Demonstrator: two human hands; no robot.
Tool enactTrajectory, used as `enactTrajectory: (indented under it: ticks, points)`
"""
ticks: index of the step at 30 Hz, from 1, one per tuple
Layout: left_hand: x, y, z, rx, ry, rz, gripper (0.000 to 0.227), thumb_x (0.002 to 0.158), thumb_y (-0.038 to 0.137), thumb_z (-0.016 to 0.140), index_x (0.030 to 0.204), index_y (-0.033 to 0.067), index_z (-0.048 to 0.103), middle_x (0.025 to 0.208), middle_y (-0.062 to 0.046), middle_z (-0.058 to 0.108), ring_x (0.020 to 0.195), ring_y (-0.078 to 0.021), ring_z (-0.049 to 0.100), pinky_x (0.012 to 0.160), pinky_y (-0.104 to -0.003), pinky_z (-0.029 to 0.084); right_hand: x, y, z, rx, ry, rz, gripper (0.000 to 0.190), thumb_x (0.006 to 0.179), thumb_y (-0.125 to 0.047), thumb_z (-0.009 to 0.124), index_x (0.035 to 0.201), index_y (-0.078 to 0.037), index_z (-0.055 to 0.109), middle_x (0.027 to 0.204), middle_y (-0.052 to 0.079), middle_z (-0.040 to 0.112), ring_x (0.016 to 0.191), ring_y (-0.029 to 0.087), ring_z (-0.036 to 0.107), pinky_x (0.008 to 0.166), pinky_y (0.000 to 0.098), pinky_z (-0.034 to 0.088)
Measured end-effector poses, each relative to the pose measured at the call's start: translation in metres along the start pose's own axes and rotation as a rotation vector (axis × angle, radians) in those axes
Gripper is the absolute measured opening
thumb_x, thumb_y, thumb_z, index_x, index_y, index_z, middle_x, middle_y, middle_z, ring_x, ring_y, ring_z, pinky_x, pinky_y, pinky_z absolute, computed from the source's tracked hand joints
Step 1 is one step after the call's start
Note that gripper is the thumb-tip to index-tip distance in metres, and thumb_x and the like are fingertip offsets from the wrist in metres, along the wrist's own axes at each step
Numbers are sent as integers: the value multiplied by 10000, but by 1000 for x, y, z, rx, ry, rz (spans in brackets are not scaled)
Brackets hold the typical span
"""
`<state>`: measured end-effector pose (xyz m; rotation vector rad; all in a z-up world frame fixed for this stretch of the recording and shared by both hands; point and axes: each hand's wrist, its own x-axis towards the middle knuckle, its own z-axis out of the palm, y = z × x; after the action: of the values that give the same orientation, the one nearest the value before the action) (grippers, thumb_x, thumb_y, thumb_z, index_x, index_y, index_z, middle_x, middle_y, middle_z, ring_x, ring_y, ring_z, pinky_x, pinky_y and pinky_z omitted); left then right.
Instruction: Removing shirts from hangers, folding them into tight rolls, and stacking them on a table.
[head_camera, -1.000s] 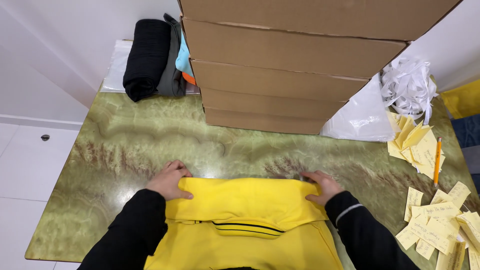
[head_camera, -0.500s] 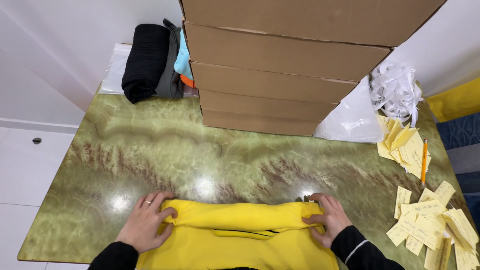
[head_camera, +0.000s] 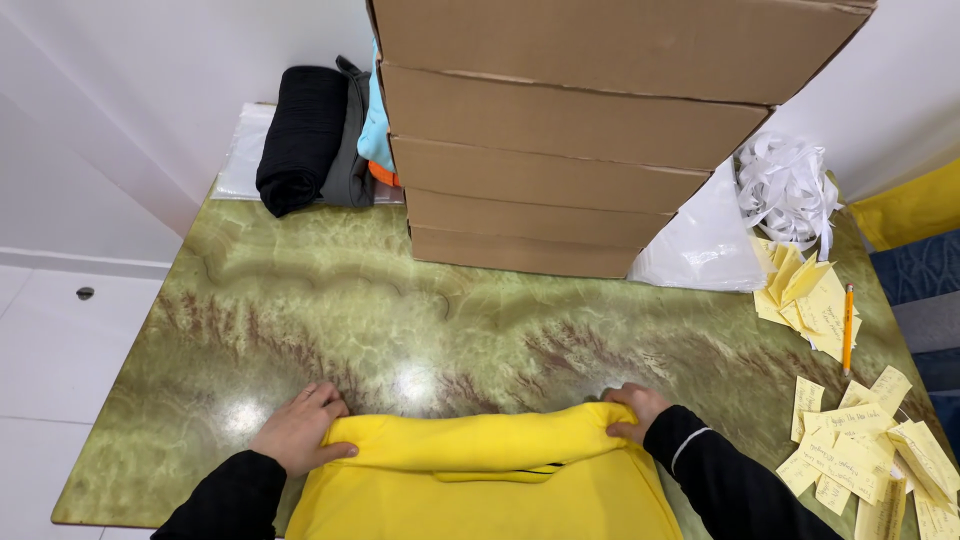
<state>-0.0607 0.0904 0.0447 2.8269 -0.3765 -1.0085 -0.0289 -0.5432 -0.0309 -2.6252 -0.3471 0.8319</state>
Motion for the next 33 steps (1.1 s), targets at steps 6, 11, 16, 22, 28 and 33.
enactTrajectory:
  ticks: [6, 11, 16, 22, 28, 33]
  points:
    - [16, 5, -6, 276, 555, 183, 515, 955, 662, 607, 1156, 188, 601, 1265, -42, 532, 1182, -271, 515, 942, -441, 495, -5, -24, -42, -140, 484, -175, 353, 732, -263, 896, 910, -178, 603, 914, 40, 617, 867, 291, 622, 740, 446, 504]
    - [26, 12, 5, 448, 880, 291, 305, 755, 125, 627, 1047, 210, 602, 1200, -102, 587, 1063, -323, 566, 895, -468, 484, -18, -17, -21, -446, 768, -218, 350, 794, -471, 819, 851, -165, 660, 938, 40, 567, 877, 231, 500, 696, 375, 466]
    - [0, 12, 22, 309, 756, 361, 329, 761, 362, 661, 1058, 258, 562, 1463, -170, 485, 1306, -413, 490, 1027, -561, 448, -73, -45, -5, -427, 745, -390, 152, 746, -287, 728, 873, -205, 737, 1227, 196, 596, 1194, 443, 535, 948, 631, 413]
    - [-1, 27, 1, -19, 426, 114, 478, 834, 689, 779, 880, 239, 625, 1589, 6, 397, 1456, -299, 384, 1106, -541, 459, -62, -25, -9, -93, 519, -253, 337, 875, -535, 767, 886, -199, 752, 1402, 123, 611, 1321, 379, 553, 1090, 591, 421]
    - [21, 22, -16, 23, 231, 52, 774, 781, 722, 898, 1320, 256, 596, 1616, -24, 262, 1508, -324, 267, 1197, -558, 388, -4, 14, -5, 75, 174, 1, 809, 645, -530, 982, 1322, -297, 606, 1205, 21, 666, 1112, 251, 668, 965, 436, 535]
    - [21, 17, -23, 35, 308, 102, 496, 830, 632, 840, 1096, 232, 717, 1504, 22, 380, 1386, -265, 422, 1042, -501, 514, 3, -2, -22, 5, 304, -82, 433, 687, -345, 974, 1047, -207, 777, 936, 10, 672, 950, 251, 670, 850, 457, 572]
